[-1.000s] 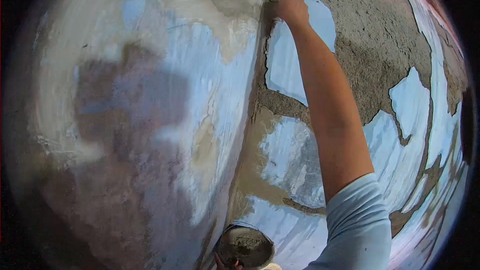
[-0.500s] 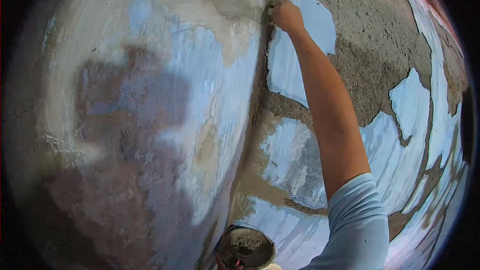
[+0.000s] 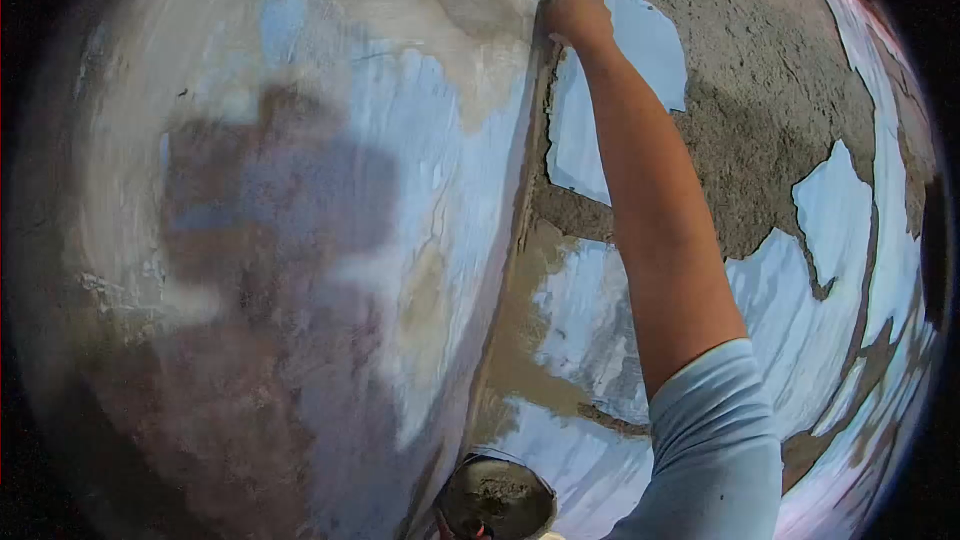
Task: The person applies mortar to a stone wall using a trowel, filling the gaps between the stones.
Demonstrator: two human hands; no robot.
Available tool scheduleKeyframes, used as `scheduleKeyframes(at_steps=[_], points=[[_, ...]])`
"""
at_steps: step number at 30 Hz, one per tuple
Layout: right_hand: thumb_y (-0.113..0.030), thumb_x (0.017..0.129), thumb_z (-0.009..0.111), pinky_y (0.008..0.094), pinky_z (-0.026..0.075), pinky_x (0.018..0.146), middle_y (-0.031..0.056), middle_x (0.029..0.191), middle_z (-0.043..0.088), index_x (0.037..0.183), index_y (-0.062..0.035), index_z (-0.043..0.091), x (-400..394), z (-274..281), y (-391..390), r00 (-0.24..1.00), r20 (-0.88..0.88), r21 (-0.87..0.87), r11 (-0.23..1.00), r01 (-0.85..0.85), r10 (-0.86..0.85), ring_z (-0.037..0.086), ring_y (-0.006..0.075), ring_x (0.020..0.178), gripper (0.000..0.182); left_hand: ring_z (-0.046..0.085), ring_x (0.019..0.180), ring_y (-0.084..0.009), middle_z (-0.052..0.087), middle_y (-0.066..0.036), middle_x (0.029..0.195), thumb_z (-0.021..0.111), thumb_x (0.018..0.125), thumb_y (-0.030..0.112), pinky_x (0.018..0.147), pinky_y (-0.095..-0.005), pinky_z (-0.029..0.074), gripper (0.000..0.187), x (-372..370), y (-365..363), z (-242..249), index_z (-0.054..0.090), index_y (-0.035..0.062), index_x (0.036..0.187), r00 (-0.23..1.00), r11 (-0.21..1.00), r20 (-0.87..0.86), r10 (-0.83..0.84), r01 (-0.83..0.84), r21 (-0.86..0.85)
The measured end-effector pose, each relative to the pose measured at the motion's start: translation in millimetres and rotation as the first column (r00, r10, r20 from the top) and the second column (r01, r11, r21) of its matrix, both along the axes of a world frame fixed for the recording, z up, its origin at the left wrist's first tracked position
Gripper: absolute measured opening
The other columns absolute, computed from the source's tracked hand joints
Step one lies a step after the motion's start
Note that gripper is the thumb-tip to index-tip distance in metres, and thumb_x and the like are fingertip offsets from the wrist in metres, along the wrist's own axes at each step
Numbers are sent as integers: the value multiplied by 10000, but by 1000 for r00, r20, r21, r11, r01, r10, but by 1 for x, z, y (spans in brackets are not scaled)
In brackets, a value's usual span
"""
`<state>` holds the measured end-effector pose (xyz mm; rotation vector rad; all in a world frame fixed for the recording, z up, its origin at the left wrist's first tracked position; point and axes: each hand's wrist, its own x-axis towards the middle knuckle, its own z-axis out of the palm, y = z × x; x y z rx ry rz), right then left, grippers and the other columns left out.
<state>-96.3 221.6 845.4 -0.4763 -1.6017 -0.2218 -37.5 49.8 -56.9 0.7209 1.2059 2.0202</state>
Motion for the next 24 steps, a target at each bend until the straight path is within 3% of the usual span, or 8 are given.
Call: scheduleKeyframes(at_steps=[7,11,12,15,17,20,24], points=[[-270,849,687,507,541,1003,264,1215,715,1173,1,708,37,-15,4,995,-24,39,994,102,-101,679,445,1157,423,449,1422,-417,315,-228,1596,748,838,-128,1023,-545,563,1285,4,-6,-6,-161,286,1645,1000,1000,7,9,-10,24],[-275,928,573,541,542,971,285,1158,716,1129,4,701,37,-38,17,997,-26,107,992,71,-69,674,482,1115,367,447,1424,-419,313,-229,1596,748,837,-129,1024,-547,563,1287,5,-7,-4,-164,288,1644,1000,999,13,11,-12,38],[-264,952,527,552,544,943,285,1101,722,1128,-1,697,35,-45,20,996,34,222,972,70,-79,683,491,1062,360,447,1424,-420,312,-230,1596,748,837,-129,1024,-547,563,1288,5,-8,-4,-165,288,1643,1000,999,19,12,-13,43],[-234,954,537,555,549,923,288,1079,719,1105,-3,696,24,-60,12,999,27,196,980,30,-36,693,483,1028,319,446,1426,-422,310,-231,1596,748,837,-129,1024,-549,564,1289,7,-12,-6,-168,290,1643,997,995,74,-10,2,102],[-210,923,585,548,547,944,300,1113,710,1139,-3,666,18,-63,11,998,65,116,993,2,-10,682,496,1063,309,445,1427,-423,309,-232,1597,748,836,-129,1024,-550,564,1291,11,-17,-19,-169,290,1642,984,973,164,-66,27,231],[-173,898,620,539,544,971,312,1178,691,1169,1,635,9,-65,9,997,80,40,999,-11,7,666,507,1117,323,488,1386,-273,426,-141,1580,737,878,-145,1032,-427,512,1170,20,-8,-42,-21,214,1693,974,978,-115,194,-182,107],[-172,900,630,545,552,959,287,1166,701,1174,-6,633,11,-58,6,993,119,54,998,10,-16,672,489,1120,320,477,1400,-302,398,-162,1587,743,882,-119,1046,-453,514,1187,11,-8,-19,-62,229,1682,997,996,-8,77,-77,39]])
